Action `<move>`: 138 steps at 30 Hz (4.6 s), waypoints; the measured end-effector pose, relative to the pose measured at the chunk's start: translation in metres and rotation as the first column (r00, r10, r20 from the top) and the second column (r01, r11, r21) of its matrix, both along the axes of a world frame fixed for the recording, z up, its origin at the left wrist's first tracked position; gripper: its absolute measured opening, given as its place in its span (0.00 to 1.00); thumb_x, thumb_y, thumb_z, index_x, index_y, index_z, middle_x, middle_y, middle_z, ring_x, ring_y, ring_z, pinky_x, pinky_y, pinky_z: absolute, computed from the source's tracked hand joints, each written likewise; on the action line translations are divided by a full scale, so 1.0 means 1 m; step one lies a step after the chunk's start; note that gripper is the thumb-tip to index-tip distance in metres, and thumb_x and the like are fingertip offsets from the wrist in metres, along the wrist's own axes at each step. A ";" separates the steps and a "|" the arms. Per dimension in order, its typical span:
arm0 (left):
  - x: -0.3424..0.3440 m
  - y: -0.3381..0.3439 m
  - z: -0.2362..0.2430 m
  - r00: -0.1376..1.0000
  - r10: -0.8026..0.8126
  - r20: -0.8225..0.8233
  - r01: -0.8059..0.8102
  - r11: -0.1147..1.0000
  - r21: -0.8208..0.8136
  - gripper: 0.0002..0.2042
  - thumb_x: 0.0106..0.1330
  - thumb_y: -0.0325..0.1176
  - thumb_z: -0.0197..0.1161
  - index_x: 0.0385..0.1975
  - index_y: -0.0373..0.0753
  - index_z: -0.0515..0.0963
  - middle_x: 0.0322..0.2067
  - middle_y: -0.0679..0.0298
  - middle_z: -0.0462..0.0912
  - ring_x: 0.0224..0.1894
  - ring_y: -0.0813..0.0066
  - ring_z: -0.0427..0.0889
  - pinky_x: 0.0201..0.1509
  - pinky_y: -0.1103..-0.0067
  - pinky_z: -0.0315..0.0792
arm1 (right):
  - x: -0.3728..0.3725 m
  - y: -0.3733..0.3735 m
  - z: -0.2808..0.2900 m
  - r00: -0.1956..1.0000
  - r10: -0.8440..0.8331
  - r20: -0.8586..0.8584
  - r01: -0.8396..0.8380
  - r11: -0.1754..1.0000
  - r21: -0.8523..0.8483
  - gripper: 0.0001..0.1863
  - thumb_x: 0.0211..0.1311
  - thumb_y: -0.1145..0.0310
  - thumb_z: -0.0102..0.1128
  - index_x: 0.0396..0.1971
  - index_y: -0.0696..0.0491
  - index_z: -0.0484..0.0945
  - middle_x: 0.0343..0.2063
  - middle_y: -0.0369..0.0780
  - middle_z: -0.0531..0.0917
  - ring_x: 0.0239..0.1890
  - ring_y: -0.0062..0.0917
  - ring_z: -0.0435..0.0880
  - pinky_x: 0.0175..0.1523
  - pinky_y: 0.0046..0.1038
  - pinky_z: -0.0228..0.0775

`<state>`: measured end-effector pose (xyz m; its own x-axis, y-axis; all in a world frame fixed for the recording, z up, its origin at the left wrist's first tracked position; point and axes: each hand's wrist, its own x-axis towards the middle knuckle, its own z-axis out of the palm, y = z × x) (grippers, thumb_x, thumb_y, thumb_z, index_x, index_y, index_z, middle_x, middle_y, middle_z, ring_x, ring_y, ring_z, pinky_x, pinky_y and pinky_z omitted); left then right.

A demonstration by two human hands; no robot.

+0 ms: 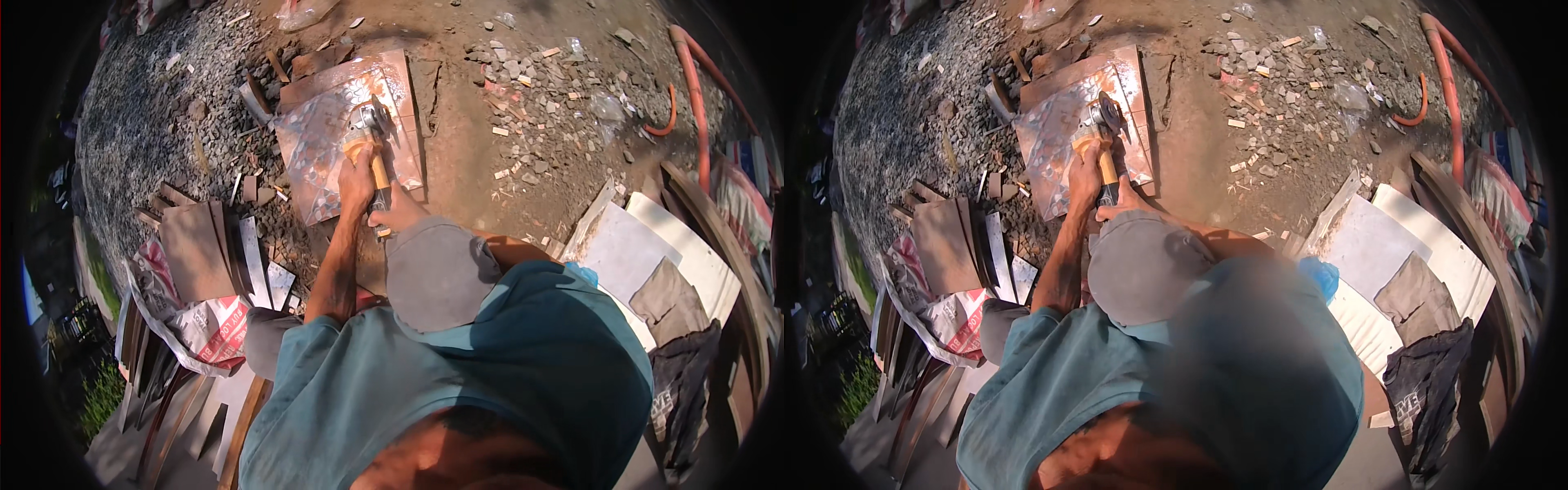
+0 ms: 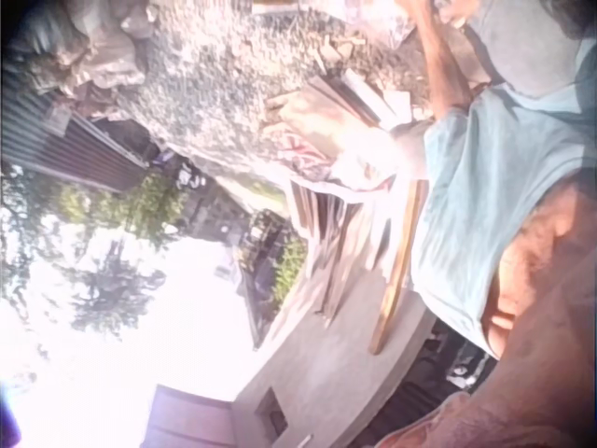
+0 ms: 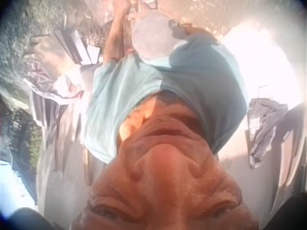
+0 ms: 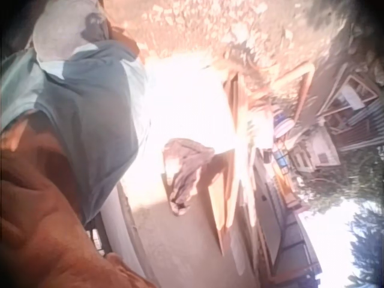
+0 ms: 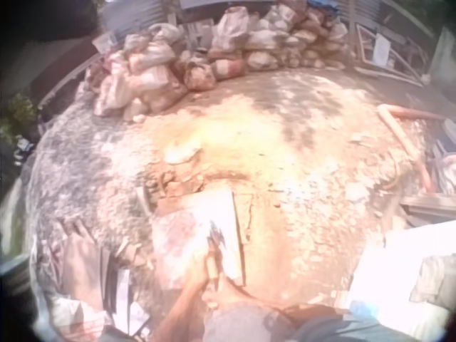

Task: The person uses an angle grinder to cut a patterned ceramic tile placed on the ground. They cut a circular hole and then trim the edges of the tile, adjusting its position as needed.

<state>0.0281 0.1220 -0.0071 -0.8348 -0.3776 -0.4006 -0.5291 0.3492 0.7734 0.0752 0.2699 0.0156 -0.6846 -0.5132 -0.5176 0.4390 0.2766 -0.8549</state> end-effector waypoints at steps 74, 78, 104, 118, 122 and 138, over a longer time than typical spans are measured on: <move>0.029 -0.063 0.017 0.955 0.217 -0.204 -0.167 0.957 0.238 0.26 0.70 0.53 0.62 0.45 0.30 0.83 0.39 0.62 0.85 0.39 0.75 0.82 0.45 0.78 0.74 | -0.043 0.025 -0.063 0.905 -0.371 0.210 0.276 0.885 0.375 0.37 0.39 0.57 0.81 0.47 0.65 0.76 0.47 0.58 0.78 0.53 0.47 0.78 0.55 0.42 0.71; 0.031 -0.075 0.023 0.965 0.244 -0.093 -0.205 0.930 0.305 0.25 0.70 0.53 0.62 0.46 0.32 0.83 0.39 0.64 0.85 0.38 0.77 0.82 0.44 0.79 0.74 | -0.022 -0.006 -0.069 0.885 -0.383 -0.263 0.455 0.597 0.661 0.35 0.37 0.57 0.83 0.43 0.63 0.78 0.40 0.52 0.84 0.45 0.44 0.84 0.52 0.40 0.75; 0.059 -0.132 0.012 0.900 0.430 -0.072 -0.339 0.794 0.505 0.23 0.68 0.50 0.64 0.44 0.30 0.81 0.35 0.63 0.83 0.33 0.76 0.82 0.37 0.79 0.74 | -0.005 -0.032 -0.066 0.805 -0.394 0.443 0.308 0.916 0.256 0.21 0.59 0.56 0.67 0.39 0.61 0.83 0.32 0.43 0.86 0.29 0.33 0.85 0.37 0.35 0.76; 0.065 -0.121 0.029 0.953 0.253 -0.166 -0.165 0.894 0.418 0.17 0.68 0.42 0.66 0.42 0.32 0.83 0.35 0.65 0.85 0.35 0.78 0.82 0.40 0.81 0.75 | 0.001 0.005 -0.094 0.719 -0.620 0.313 0.605 0.780 0.158 0.16 0.67 0.59 0.67 0.37 0.55 0.72 0.30 0.39 0.82 0.30 0.26 0.86 0.30 0.27 0.75; 0.036 -0.087 0.025 0.975 0.137 -0.176 -0.046 0.896 0.443 0.17 0.71 0.43 0.63 0.43 0.32 0.83 0.35 0.66 0.85 0.37 0.80 0.80 0.39 0.80 0.74 | 0.008 0.006 -0.121 0.742 -0.612 0.273 0.619 0.782 0.072 0.15 0.67 0.61 0.67 0.37 0.55 0.71 0.29 0.39 0.81 0.29 0.25 0.85 0.29 0.26 0.74; -0.004 -0.037 0.028 0.995 -0.033 -0.093 0.065 0.930 0.362 0.19 0.72 0.44 0.61 0.45 0.30 0.81 0.35 0.64 0.84 0.37 0.79 0.80 0.41 0.78 0.73 | 0.009 0.016 -0.109 0.907 -0.366 0.209 0.376 0.926 -0.008 0.13 0.66 0.67 0.65 0.37 0.53 0.67 0.29 0.38 0.80 0.34 0.22 0.87 0.33 0.25 0.73</move>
